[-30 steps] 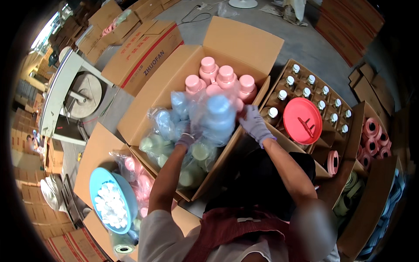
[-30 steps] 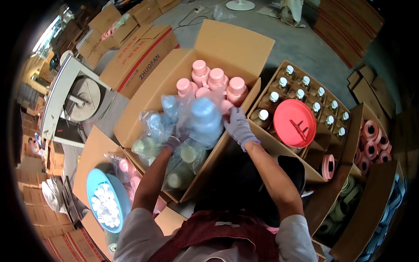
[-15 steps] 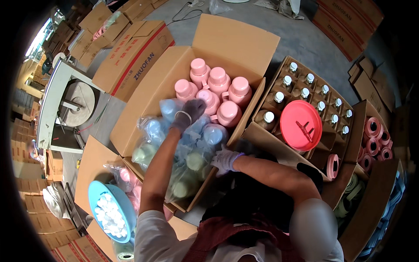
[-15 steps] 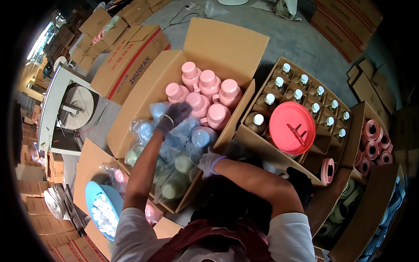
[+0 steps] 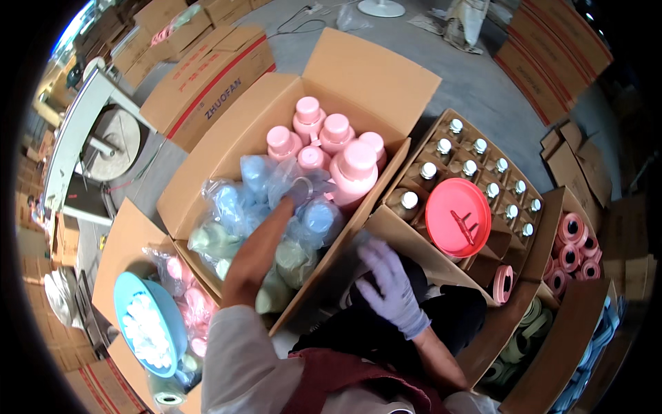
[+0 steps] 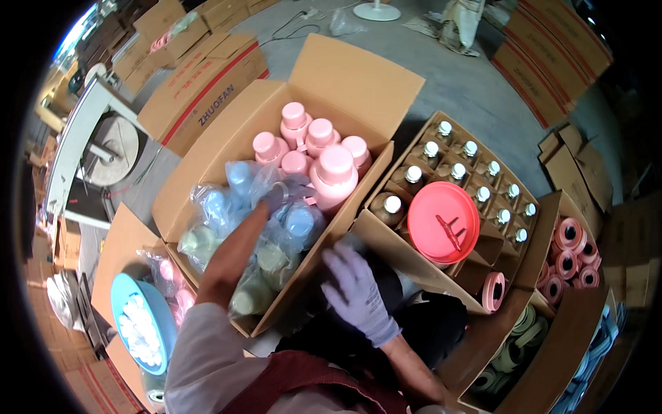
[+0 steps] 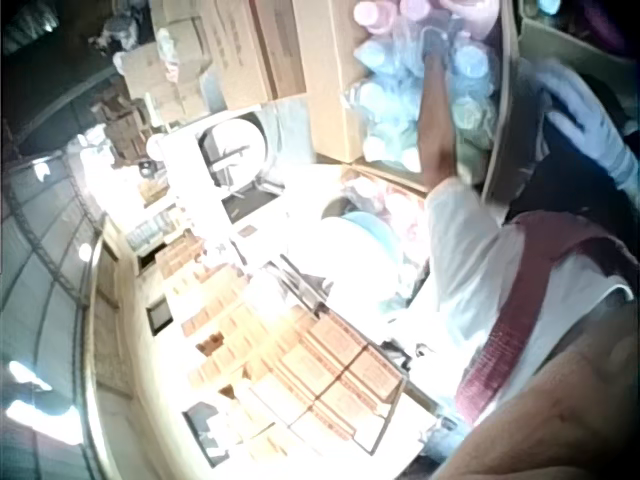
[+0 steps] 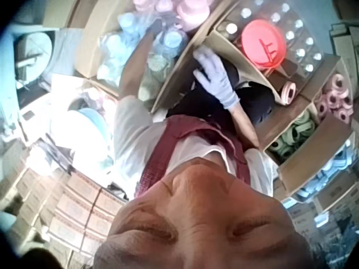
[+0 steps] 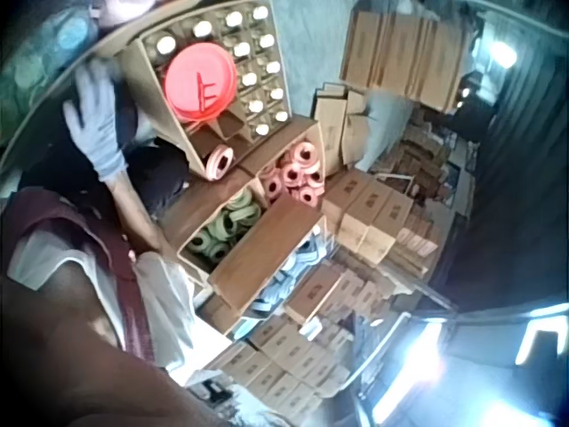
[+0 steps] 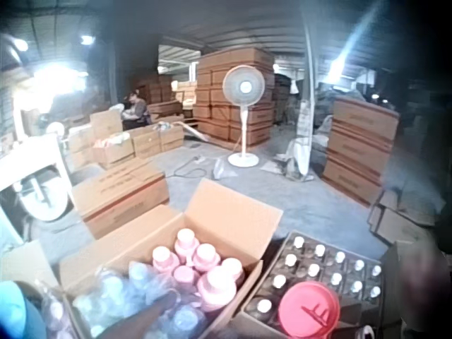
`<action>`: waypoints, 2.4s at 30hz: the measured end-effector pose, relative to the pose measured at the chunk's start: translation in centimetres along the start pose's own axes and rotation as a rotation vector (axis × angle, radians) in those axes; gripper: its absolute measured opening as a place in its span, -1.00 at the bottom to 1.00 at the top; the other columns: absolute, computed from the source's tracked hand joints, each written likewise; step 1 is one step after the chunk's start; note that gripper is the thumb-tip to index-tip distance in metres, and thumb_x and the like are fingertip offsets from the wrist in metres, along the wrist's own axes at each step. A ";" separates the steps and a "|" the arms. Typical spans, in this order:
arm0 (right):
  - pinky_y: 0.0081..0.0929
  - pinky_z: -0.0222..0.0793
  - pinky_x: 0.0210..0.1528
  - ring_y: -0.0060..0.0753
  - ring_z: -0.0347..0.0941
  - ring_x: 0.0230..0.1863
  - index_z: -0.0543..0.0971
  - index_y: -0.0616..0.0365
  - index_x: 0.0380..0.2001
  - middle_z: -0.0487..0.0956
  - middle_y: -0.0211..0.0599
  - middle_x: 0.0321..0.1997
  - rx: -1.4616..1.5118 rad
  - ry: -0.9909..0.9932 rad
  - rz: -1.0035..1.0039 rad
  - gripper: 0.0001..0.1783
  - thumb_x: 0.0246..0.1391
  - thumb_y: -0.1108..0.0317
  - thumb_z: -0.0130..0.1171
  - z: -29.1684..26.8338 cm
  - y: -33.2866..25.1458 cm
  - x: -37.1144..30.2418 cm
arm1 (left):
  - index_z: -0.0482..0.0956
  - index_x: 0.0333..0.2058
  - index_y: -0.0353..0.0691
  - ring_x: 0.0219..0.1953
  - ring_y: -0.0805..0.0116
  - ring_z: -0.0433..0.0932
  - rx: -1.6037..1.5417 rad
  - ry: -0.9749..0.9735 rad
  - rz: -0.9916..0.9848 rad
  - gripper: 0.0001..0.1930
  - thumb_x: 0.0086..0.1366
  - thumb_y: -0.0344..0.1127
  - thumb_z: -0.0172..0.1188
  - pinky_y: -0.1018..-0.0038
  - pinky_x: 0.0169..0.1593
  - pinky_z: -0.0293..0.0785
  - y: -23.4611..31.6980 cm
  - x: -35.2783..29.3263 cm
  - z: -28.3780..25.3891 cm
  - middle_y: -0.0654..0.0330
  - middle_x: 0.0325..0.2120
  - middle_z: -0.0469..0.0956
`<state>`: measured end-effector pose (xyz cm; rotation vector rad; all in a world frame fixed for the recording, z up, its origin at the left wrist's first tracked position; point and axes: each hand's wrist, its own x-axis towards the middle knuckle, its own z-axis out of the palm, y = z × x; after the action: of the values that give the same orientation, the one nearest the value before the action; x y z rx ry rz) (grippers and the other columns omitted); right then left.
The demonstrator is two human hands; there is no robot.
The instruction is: The person assembles thermos bottles by inserting a metal liner into a plastic outer shell, screwing on a lid, and placing the finished unit into a plastic bag. The person repeats this process for multiple bottles of different colors, including white and pink.
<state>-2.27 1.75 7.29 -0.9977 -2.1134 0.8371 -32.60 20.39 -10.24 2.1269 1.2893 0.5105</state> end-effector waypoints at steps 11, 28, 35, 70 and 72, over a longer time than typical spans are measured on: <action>-0.20 0.45 0.07 -0.15 0.39 0.10 0.09 0.06 0.34 0.31 -0.06 0.18 0.689 0.706 0.500 -0.11 -0.01 0.30 0.32 -10.3 -6.2 -3.4 | 0.51 -0.28 -0.29 -0.12 -0.03 0.46 0.340 0.627 0.496 -0.81 0.13 -0.40 0.25 0.16 -0.01 0.39 32.0 -4.4 -2.2 0.02 -0.26 0.48; -0.16 0.27 0.25 0.13 0.31 0.17 0.36 0.17 0.17 0.34 0.08 0.12 -0.467 0.668 0.531 -0.16 -0.23 0.18 0.42 -18.3 8.5 -22.5 | 0.48 0.01 -0.40 0.00 0.16 0.55 -0.330 -0.186 0.237 -0.67 0.33 -0.33 0.13 0.32 0.09 0.44 31.4 -20.6 5.4 -0.04 -0.08 0.57; -0.01 0.36 0.09 0.22 0.39 0.02 0.35 -0.05 0.24 0.39 0.04 0.10 -0.574 0.436 0.620 -0.08 -0.23 -0.18 0.30 -13.5 18.9 -9.5 | 0.61 -0.25 -0.45 -0.08 0.24 0.57 -0.732 0.161 0.161 -0.78 0.33 -0.42 0.04 0.29 0.16 0.41 39.4 -10.6 5.2 0.06 -0.22 0.60; -0.29 0.42 -0.04 -0.10 0.43 -0.09 0.39 0.17 0.03 0.38 -0.09 0.01 -0.762 0.895 0.440 -0.52 0.03 0.39 0.27 -31.8 16.6 -20.7 | 0.06 0.39 -0.11 0.28 0.14 0.30 -1.197 -0.265 -0.288 -0.27 0.32 -0.34 0.21 0.25 0.28 0.34 40.8 5.3 13.1 0.02 0.28 0.22; -0.49 0.44 -0.24 -0.34 0.48 -0.21 0.36 0.13 0.04 0.48 -0.19 -0.10 0.372 1.211 0.491 -0.56 0.12 0.32 0.20 -28.0 13.9 -21.6 | -0.06 0.41 -0.24 0.29 0.20 0.26 -1.152 -0.086 -0.013 -0.23 0.33 -0.41 0.16 0.38 0.20 0.35 39.3 5.7 14.8 0.11 0.34 0.10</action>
<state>35.58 -1.42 7.13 -1.3428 -0.6790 0.5520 4.78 7.28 4.72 1.1412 0.6546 0.8686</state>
